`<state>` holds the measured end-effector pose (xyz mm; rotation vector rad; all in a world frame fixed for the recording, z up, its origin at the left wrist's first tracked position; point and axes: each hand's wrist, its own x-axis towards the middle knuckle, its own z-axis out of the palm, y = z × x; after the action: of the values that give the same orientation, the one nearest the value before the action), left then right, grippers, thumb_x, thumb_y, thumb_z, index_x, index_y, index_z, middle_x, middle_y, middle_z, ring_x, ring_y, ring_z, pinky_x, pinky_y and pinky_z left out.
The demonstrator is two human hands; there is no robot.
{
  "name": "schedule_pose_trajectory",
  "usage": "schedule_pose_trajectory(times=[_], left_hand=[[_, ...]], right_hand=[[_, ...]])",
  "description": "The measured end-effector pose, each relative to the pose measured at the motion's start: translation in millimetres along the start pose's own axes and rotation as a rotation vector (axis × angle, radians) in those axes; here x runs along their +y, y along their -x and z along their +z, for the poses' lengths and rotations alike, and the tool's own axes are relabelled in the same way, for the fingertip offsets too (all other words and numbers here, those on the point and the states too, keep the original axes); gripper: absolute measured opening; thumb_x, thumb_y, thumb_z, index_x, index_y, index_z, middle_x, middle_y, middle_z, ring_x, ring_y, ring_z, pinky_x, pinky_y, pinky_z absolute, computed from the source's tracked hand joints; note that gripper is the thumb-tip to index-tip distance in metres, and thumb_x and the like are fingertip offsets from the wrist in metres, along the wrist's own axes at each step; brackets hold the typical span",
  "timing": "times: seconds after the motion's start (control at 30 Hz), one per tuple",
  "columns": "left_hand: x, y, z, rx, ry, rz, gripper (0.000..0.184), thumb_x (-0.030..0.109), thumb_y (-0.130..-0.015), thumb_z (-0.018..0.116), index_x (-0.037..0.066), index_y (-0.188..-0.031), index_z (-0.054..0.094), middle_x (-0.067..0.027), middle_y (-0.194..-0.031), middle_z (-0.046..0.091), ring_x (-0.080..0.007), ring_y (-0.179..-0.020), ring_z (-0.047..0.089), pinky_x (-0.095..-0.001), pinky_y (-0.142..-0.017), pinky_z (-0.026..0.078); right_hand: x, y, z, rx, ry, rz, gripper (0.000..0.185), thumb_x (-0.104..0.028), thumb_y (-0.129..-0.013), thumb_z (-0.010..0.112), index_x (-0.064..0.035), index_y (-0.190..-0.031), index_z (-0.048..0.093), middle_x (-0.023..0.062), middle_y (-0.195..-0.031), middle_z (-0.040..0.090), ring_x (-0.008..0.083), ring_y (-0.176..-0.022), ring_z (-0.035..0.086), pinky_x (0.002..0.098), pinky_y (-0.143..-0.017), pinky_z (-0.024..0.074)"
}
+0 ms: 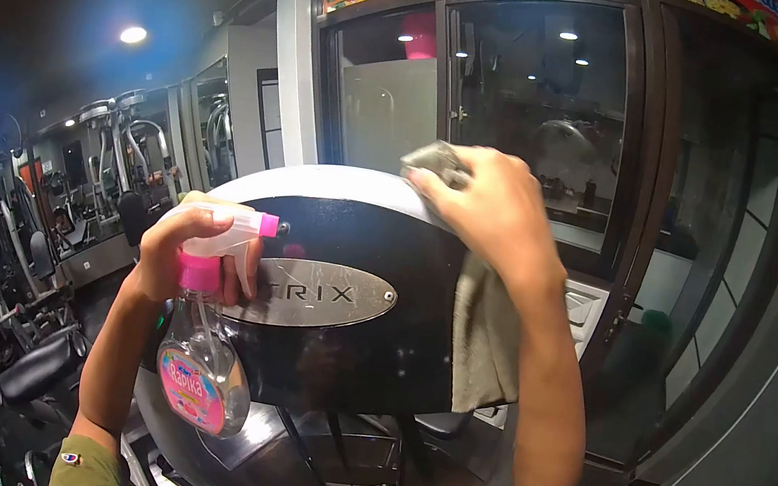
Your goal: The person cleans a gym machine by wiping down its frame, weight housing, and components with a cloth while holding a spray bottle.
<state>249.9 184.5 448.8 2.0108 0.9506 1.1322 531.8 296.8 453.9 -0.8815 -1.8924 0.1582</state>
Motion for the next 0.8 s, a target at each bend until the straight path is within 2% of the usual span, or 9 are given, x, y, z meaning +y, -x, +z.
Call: schedule_pose_trajectory(times=[0.07,0.2,0.23,0.3,0.4,0.53,0.7,0.77,0.8], left_hand=[[-3.3,-2.5,4.2,0.097,-0.066,0.043,0.056,0.040,-0.085,0.046,-0.011,-0.081,0.066,-0.0206,-0.065,0.067,-0.0224,-0.046,0.062,-0.0290,-0.044,0.051],[-3.9,-4.2,6.2,0.120,-0.125,0.064,0.056,0.041,-0.084,0.046,-0.010,-0.078,0.066,-0.0205,-0.064,0.067,-0.0216,-0.044,0.061,-0.0276,-0.041,0.048],[-2.4,-3.6,6.3,0.118,-0.125,0.062,0.056,0.041,-0.084,0.046,-0.010,-0.078,0.066,-0.0205,-0.064,0.067,-0.0216,-0.044,0.061,-0.0276,-0.041,0.048],[3.0,-0.9,3.6,0.051,-0.096,0.043,0.050,0.036,-0.091,0.043,-0.007,-0.082,0.066,-0.0175,-0.072,0.067,-0.0234,-0.060,0.066,-0.0292,-0.052,0.051],[0.5,0.0,2.0,0.091,-0.109,0.009,0.051,0.037,-0.089,0.043,-0.007,-0.082,0.067,-0.0175,-0.072,0.067,-0.0233,-0.059,0.066,-0.0289,-0.050,0.051],[2.3,0.0,0.2,0.068,-0.100,0.005,0.049,0.036,-0.089,0.043,-0.007,-0.079,0.066,-0.0175,-0.071,0.067,-0.0229,-0.056,0.065,-0.0284,-0.051,0.051],[13.6,2.6,2.1,0.071,-0.109,-0.017,0.047,0.034,-0.091,0.044,-0.007,-0.083,0.065,-0.0178,-0.076,0.069,-0.0235,-0.054,0.063,-0.0286,-0.054,0.051],[21.2,5.1,9.8,0.014,-0.104,-0.020,0.045,0.033,-0.091,0.044,-0.007,-0.085,0.065,-0.0178,-0.078,0.069,-0.0239,-0.054,0.063,-0.0290,-0.055,0.052],[24.0,6.4,18.9,0.076,-0.131,-0.021,0.048,0.035,-0.089,0.046,-0.009,-0.087,0.066,-0.0184,-0.076,0.069,-0.0237,-0.052,0.063,-0.0287,-0.052,0.052]], right_hand=[[20.8,22.6,-10.0,0.129,0.016,0.038,0.031,-0.032,-0.086,0.074,-0.0058,-0.104,0.076,0.0154,-0.090,0.074,0.0260,-0.082,0.072,0.0358,-0.076,0.0526],[32.3,44.7,-7.5,0.227,-0.042,0.096,0.031,-0.031,-0.085,0.075,-0.0043,-0.102,0.076,0.0164,-0.088,0.073,0.0301,-0.081,0.071,0.0389,-0.077,0.0529],[27.2,40.1,-3.0,0.256,0.004,0.025,0.031,-0.030,-0.085,0.075,-0.0041,-0.101,0.076,0.0168,-0.088,0.072,0.0315,-0.081,0.071,0.0397,-0.076,0.0531],[9.6,30.6,6.5,0.264,0.058,-0.105,0.028,-0.028,-0.086,0.074,-0.0041,-0.100,0.076,0.0183,-0.088,0.070,0.0359,-0.083,0.070,0.0427,-0.076,0.0535],[-8.8,26.3,15.9,0.187,0.100,-0.208,0.027,-0.026,-0.086,0.073,-0.0040,-0.102,0.074,0.0171,-0.092,0.068,0.0382,-0.085,0.068,0.0450,-0.077,0.0534],[9.4,44.0,10.9,0.271,0.079,-0.201,0.026,-0.024,-0.085,0.075,-0.0043,-0.101,0.073,0.0157,-0.092,0.068,0.0371,-0.085,0.068,0.0446,-0.076,0.0533],[37.7,87.7,-9.5,0.343,-0.028,-0.027,0.019,-0.013,-0.083,0.076,-0.0031,-0.100,0.073,0.0131,-0.087,0.067,0.0329,-0.077,0.068,0.0381,-0.068,0.0511],[28.5,85.2,-2.8,0.364,0.003,-0.045,0.020,-0.015,-0.084,0.076,-0.0031,-0.100,0.073,0.0131,-0.088,0.068,0.0327,-0.077,0.069,0.0385,-0.068,0.0513],[20.1,81.1,2.6,0.391,0.032,-0.071,0.020,-0.016,-0.084,0.076,-0.0031,-0.100,0.073,0.0131,-0.088,0.068,0.0326,-0.077,0.069,0.0389,-0.068,0.0514]])
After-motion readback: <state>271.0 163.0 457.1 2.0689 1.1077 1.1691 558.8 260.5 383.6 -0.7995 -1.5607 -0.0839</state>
